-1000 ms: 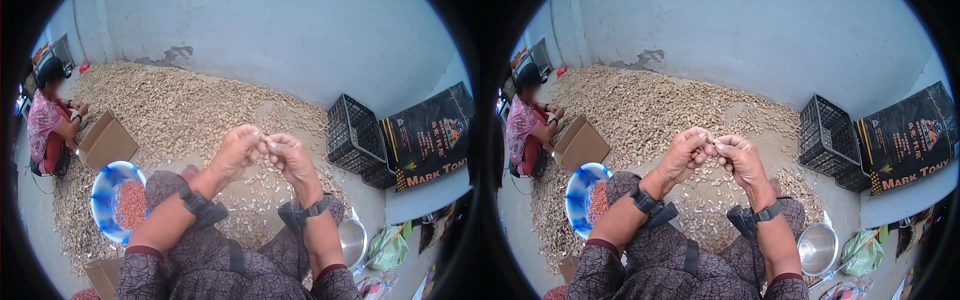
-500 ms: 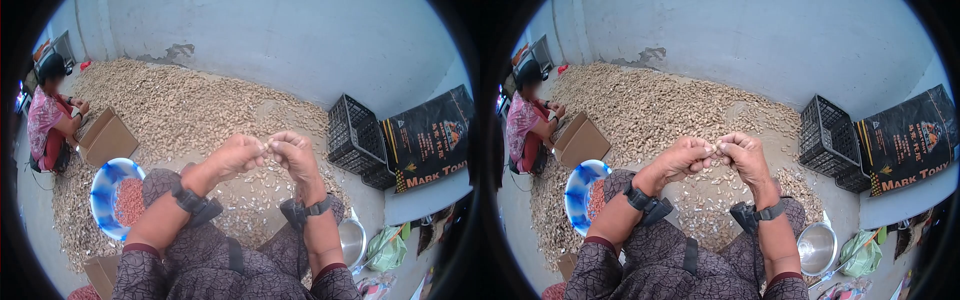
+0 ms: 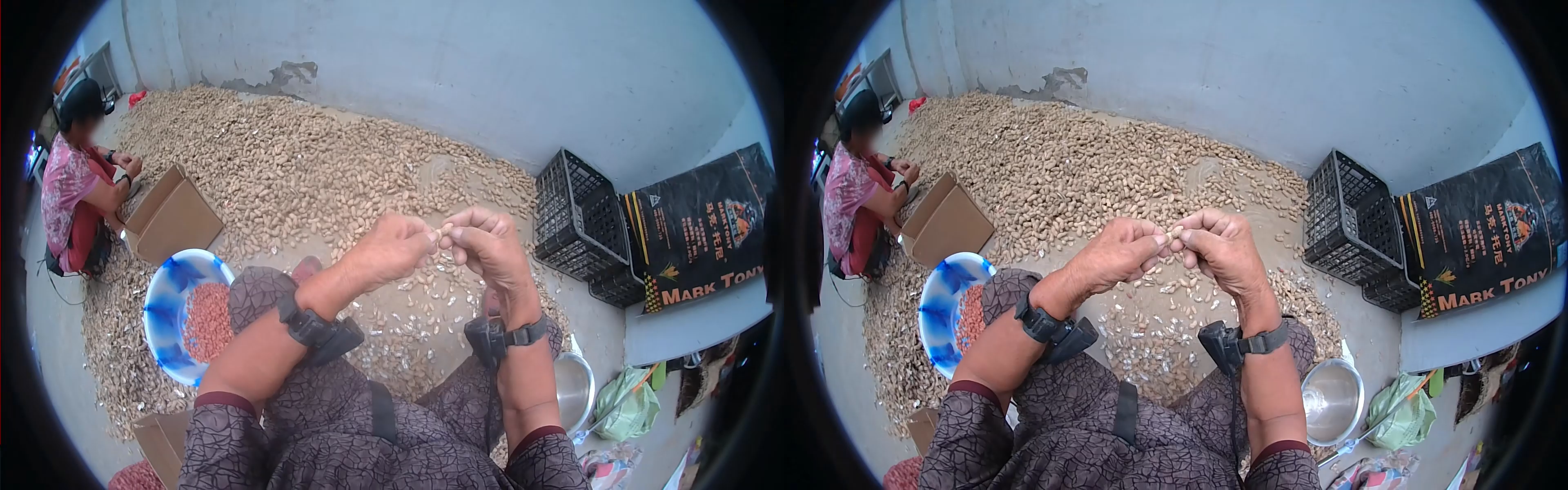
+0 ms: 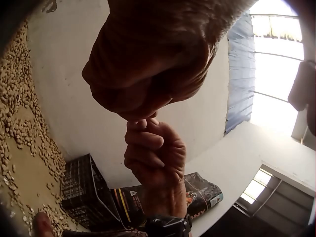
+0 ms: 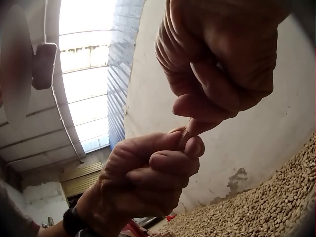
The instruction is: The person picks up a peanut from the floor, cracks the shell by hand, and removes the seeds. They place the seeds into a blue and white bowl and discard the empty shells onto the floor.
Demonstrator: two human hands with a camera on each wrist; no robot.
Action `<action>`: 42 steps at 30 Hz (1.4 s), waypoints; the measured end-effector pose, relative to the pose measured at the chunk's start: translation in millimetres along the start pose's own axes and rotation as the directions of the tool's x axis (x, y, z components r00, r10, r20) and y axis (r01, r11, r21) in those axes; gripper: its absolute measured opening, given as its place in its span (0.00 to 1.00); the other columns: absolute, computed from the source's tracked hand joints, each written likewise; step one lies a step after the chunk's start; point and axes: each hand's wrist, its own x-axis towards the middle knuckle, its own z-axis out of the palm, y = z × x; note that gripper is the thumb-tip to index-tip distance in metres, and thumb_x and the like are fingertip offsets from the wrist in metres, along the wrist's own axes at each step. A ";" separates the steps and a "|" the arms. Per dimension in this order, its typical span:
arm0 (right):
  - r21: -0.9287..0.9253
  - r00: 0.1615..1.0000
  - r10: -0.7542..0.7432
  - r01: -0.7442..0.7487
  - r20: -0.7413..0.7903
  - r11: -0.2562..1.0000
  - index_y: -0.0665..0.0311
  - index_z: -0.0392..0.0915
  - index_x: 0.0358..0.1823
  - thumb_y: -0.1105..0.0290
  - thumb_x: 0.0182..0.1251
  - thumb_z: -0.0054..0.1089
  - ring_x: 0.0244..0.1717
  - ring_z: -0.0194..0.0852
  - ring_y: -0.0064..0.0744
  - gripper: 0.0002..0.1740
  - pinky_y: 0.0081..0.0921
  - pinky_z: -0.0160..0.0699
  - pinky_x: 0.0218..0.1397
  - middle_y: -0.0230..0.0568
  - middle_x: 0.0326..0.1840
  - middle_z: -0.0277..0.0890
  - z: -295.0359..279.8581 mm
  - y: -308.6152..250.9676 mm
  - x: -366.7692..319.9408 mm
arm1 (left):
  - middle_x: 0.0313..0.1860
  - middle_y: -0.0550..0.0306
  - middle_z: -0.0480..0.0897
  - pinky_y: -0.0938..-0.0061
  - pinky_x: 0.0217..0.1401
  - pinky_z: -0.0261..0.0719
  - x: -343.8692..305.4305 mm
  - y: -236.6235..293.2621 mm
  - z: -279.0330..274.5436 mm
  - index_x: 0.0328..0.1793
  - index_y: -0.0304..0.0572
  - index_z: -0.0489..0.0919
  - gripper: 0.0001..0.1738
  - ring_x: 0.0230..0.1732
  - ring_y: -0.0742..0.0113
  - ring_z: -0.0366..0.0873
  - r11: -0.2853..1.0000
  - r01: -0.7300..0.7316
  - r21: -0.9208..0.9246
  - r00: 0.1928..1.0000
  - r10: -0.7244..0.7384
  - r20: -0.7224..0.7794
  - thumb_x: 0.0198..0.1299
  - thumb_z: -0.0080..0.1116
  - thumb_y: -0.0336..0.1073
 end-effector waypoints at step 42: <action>-0.105 0.999 -0.010 0.014 0.034 0.994 0.64 0.70 0.25 0.73 0.51 0.56 0.15 0.61 0.12 0.04 0.10 0.57 0.15 0.32 0.20 0.72 13.6 -1.8 -3.6 | 0.16 0.68 0.65 0.87 0.13 0.55 3.8 -6.9 -3.0 0.32 0.36 0.74 0.18 0.14 0.83 0.58 0.987 -0.109 -0.114 0.990 0.097 -0.107 0.60 0.49 0.46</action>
